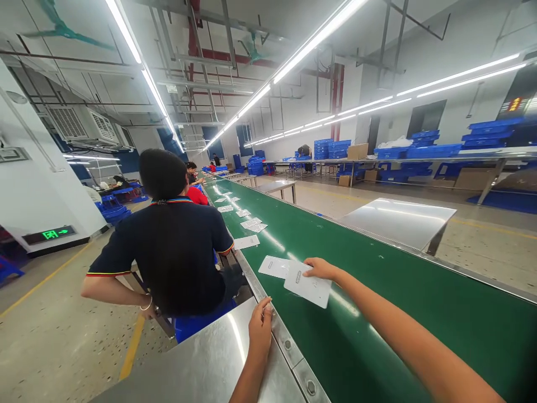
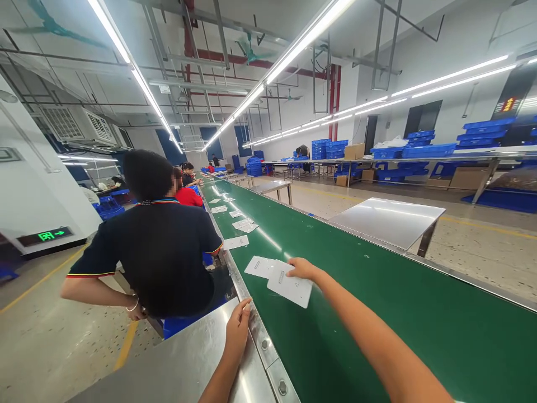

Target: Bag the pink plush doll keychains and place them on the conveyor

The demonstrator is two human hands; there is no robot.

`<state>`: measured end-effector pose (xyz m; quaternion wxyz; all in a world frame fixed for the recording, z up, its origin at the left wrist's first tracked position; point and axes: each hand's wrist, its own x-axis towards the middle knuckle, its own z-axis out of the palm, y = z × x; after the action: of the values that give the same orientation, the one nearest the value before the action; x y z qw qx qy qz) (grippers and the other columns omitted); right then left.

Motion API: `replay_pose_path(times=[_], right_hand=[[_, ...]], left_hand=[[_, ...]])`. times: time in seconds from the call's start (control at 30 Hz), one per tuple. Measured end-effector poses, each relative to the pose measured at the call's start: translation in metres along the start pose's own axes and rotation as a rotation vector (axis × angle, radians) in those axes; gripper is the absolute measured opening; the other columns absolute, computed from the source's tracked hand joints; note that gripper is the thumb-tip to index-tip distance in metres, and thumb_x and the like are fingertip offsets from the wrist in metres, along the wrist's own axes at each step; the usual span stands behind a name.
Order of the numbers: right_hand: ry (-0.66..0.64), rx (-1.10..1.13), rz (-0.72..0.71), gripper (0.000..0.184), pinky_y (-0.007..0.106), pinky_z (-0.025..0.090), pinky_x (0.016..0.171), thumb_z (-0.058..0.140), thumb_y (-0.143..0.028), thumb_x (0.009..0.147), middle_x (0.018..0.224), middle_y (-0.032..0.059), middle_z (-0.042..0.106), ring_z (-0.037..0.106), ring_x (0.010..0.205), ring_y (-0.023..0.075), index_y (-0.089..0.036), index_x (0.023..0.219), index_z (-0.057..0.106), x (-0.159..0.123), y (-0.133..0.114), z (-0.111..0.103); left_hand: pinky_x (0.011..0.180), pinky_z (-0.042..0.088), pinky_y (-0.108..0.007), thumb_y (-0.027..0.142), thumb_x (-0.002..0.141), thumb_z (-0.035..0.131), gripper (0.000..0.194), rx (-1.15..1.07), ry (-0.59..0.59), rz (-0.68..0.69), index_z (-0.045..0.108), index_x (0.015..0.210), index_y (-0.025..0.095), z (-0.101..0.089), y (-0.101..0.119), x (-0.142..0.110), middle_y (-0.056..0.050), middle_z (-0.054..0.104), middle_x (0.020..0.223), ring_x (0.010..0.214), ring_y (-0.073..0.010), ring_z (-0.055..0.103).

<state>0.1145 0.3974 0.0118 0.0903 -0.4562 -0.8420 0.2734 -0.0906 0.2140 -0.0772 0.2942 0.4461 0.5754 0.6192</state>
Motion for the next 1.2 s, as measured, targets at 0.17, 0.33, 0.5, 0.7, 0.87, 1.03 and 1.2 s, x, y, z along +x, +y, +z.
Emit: replay_pose_path(times=[0.17, 0.33, 0.5, 0.7, 0.87, 1.03, 1.2], right_hand=[[0.009, -0.080, 0.054, 0.028, 0.037, 0.044, 0.083, 0.056, -0.029, 0.082, 0.108, 0.0067, 0.057, 0.054, 0.097, 0.0195, -0.015, 0.106, 0.055, 0.073, -0.038, 0.020], [-0.048, -0.150, 0.219, 0.031, 0.040, 0.046, 0.081, 0.051, -0.032, 0.086, 0.113, 0.0075, 0.053, 0.054, 0.097, 0.0194, -0.014, 0.112, 0.051, 0.110, -0.042, 0.027], [-0.112, -0.167, 0.350, 0.027, 0.039, 0.046, 0.081, 0.051, -0.032, 0.086, 0.109, 0.0069, 0.055, 0.055, 0.095, 0.0181, -0.015, 0.107, 0.054, 0.115, -0.029, 0.030], [0.000, -0.003, 0.221, 0.026, 0.033, 0.044, 0.075, 0.069, -0.027, 0.067, 0.090, 0.0054, 0.062, 0.057, 0.089, 0.0216, -0.013, 0.087, 0.061, 0.075, -0.020, 0.036], [0.146, 0.243, 0.038, 0.029, 0.024, 0.042, 0.066, 0.061, -0.036, 0.071, 0.089, 0.0029, 0.064, 0.058, 0.083, 0.0193, -0.016, 0.091, 0.060, 0.018, -0.035, 0.052], [0.206, 0.469, -0.078, 0.042, 0.024, 0.043, 0.060, 0.050, -0.048, 0.076, 0.087, 0.0035, 0.064, 0.059, 0.074, 0.0169, -0.014, 0.101, 0.055, -0.020, -0.061, 0.093], [0.261, 0.555, -0.120, 0.035, 0.024, 0.040, 0.059, 0.055, -0.049, 0.072, 0.080, 0.0017, 0.061, 0.055, 0.072, 0.0163, -0.016, 0.083, 0.058, -0.034, -0.066, 0.132]], left_hand=[[0.101, 0.028, -0.037, 0.045, 0.084, 0.044, 0.038, 0.028, -0.015, -0.040, 0.059, 0.110, 0.021, 0.000, -0.003, 0.002, -0.008, 0.054, 0.121, 0.117, -0.0231, 0.044], [0.100, 0.030, -0.037, 0.046, 0.085, 0.041, 0.039, 0.030, -0.024, -0.085, 0.056, 0.112, 0.022, 0.002, -0.003, 0.004, -0.008, 0.053, 0.123, 0.115, -0.0226, 0.045], [0.101, 0.029, -0.037, 0.046, 0.083, 0.046, 0.037, -0.033, -0.011, -0.122, 0.059, 0.109, 0.024, 0.004, -0.003, 0.004, -0.008, 0.054, 0.121, 0.115, -0.0236, 0.045], [0.101, 0.030, -0.038, 0.043, 0.080, 0.053, 0.040, -0.168, 0.050, -0.213, 0.055, 0.115, 0.024, 0.002, -0.006, 0.008, -0.008, 0.049, 0.127, 0.120, -0.0260, 0.040], [0.104, 0.028, -0.031, 0.035, 0.076, 0.063, 0.057, -0.494, 0.099, -0.235, 0.041, 0.127, 0.026, -0.002, -0.003, 0.015, -0.006, 0.035, 0.140, 0.128, -0.0218, 0.031], [0.098, 0.038, -0.034, 0.040, 0.079, 0.058, 0.054, -0.809, -0.154, -0.277, 0.042, 0.127, 0.021, -0.006, 0.013, 0.011, -0.011, 0.054, 0.123, 0.116, -0.0238, 0.047], [0.084, 0.049, -0.037, 0.033, 0.073, 0.066, 0.051, -0.740, -0.173, -0.395, 0.051, 0.117, 0.012, -0.007, 0.009, 0.007, -0.014, 0.065, 0.102, 0.099, -0.0269, 0.059]])
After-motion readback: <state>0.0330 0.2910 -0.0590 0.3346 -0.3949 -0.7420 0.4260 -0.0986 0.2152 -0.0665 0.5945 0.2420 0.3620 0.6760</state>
